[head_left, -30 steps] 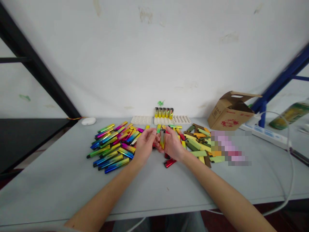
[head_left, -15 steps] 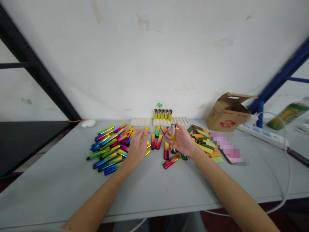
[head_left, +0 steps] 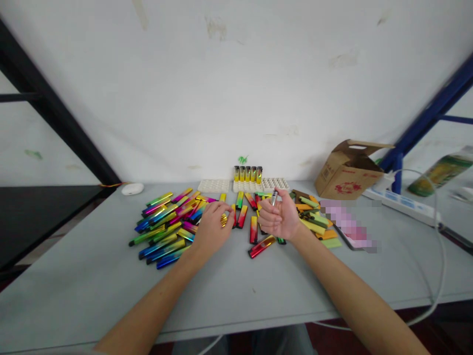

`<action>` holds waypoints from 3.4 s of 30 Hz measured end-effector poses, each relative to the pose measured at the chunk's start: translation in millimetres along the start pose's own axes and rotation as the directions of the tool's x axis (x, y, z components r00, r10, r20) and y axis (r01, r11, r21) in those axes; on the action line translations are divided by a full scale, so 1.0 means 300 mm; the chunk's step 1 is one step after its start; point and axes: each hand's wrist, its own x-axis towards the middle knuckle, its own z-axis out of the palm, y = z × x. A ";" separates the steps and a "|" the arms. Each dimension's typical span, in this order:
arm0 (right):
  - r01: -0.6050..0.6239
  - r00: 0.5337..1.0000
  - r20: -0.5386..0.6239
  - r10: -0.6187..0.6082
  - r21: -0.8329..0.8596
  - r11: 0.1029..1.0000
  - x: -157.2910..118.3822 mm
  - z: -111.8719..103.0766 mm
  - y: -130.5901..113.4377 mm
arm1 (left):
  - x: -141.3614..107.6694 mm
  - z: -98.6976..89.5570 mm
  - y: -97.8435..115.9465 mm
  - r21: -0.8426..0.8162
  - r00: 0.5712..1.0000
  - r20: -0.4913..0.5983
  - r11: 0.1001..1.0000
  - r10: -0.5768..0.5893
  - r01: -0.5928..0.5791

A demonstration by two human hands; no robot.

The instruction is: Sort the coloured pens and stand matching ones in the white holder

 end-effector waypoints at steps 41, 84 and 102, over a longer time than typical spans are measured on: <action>0.045 0.821 -0.164 -0.547 -0.936 0.349 0.058 0.021 0.108 | 0.029 -0.033 0.080 -0.424 0.965 -0.212 0.904 -0.151 0.049; -0.239 0.946 -0.286 0.155 -0.289 0.927 0.077 0.054 0.130 | 0.035 -0.020 0.048 -0.578 0.963 0.033 0.781 -0.267 0.236; -0.203 0.957 -0.270 0.111 -0.344 0.917 0.085 0.026 0.158 | 0.034 -0.042 0.067 -0.592 0.967 0.157 0.765 -0.200 0.254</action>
